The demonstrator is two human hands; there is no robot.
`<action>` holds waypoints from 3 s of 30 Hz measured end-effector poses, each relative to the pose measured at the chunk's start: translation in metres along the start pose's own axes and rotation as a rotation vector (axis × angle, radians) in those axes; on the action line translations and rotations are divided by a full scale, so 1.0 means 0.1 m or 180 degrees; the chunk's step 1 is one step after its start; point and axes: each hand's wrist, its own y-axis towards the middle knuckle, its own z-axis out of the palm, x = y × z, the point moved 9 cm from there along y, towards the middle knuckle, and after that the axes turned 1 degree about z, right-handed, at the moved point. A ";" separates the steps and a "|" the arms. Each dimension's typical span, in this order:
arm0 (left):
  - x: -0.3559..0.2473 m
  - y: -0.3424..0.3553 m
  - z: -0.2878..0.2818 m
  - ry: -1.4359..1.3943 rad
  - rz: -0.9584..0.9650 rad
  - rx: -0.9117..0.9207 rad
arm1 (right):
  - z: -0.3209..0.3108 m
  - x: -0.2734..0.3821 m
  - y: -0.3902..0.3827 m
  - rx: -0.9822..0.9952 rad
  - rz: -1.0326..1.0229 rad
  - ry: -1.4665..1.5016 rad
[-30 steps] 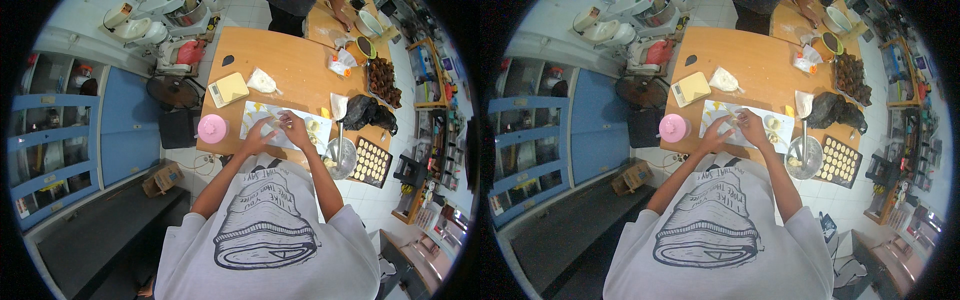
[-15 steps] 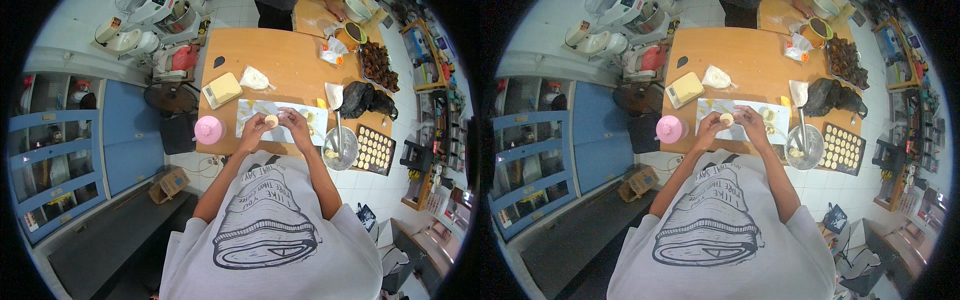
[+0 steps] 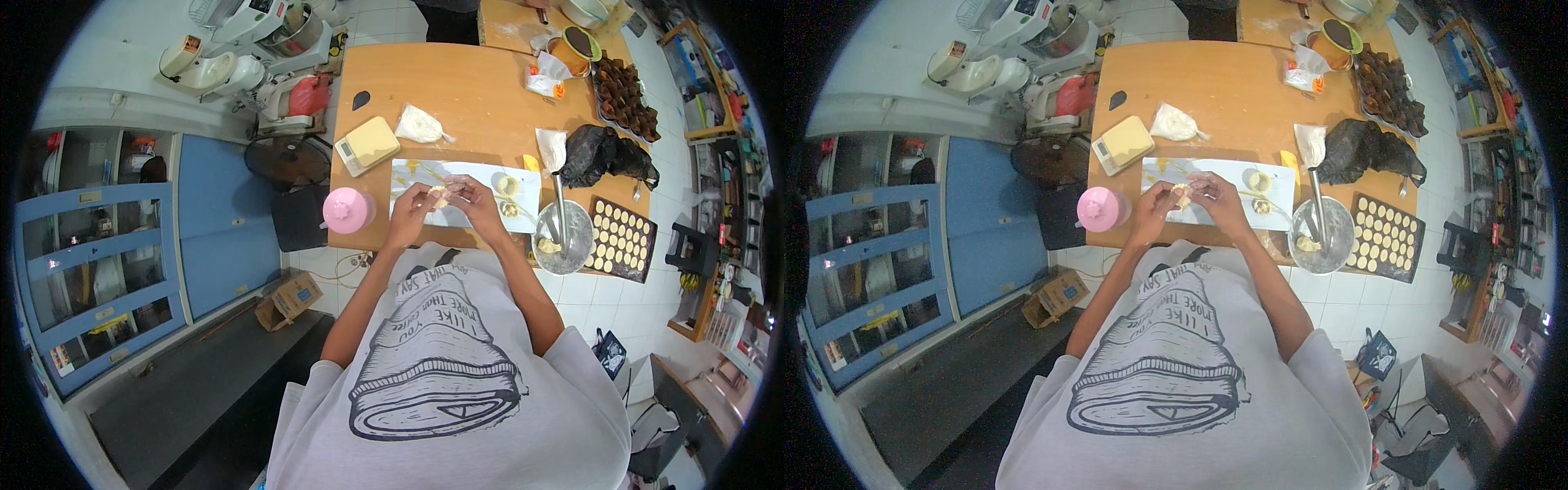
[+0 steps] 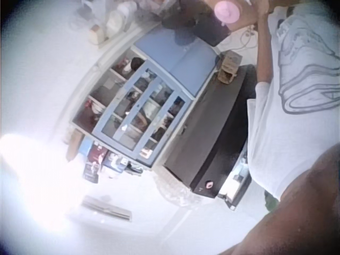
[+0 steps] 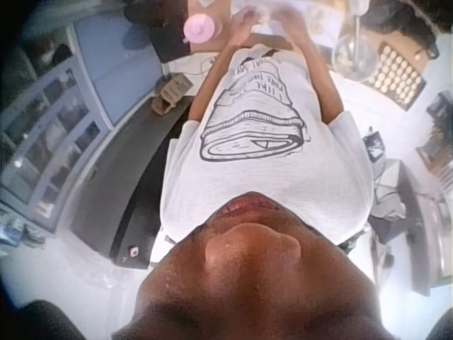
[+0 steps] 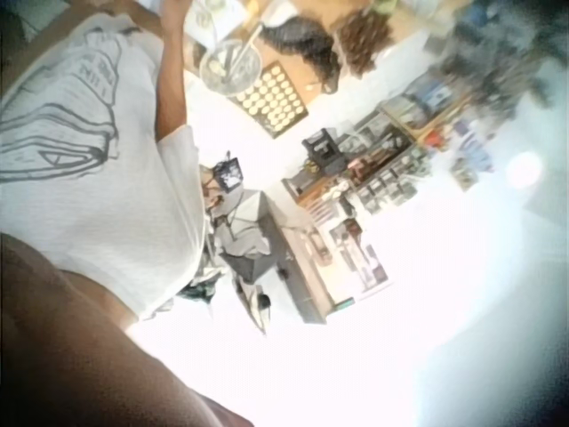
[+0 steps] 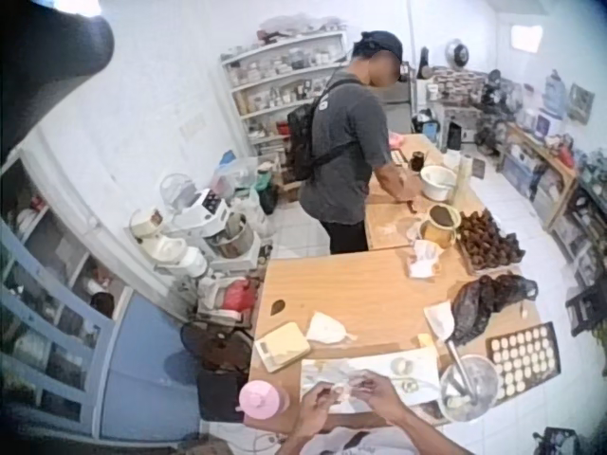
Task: The person flattens dough rounds, adds a portion of filling by hand, shapes them into balls, and places them onto a baking tray, occasionally using a metal scraper to assist with the dough.
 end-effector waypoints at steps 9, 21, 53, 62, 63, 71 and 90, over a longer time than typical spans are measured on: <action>-0.16 -0.01 -0.11 0.0177 0.0119 -0.0141 | 0.04 -0.05 -0.06 -0.0198 -0.0012 0.0119; -0.18 -0.10 -0.09 0.0866 0.0216 0.0515 | 0.13 -0.18 -0.41 -0.0479 0.0238 -0.0256; 0.04 0.21 2.39 0.0283 0.0202 0.1173 | -2.03 0.28 -1.27 -0.1298 -0.0102 0.0080; 0.32 -0.13 3.49 -0.0217 0.0063 0.0673 | -3.09 0.45 -1.91 -0.1129 0.0199 -0.0040; 0.32 -0.17 3.58 -0.0367 0.0087 0.0615 | -3.21 0.43 -1.96 -0.1111 0.0213 -0.0017; 0.28 -0.39 4.07 0.0012 0.0274 0.0756 | -3.57 0.52 -2.26 -0.0753 0.0148 -0.0057; 0.97 -0.39 5.31 0.0021 0.0046 0.0954 | -5.08 0.39 -2.70 -0.0563 0.0410 -0.0587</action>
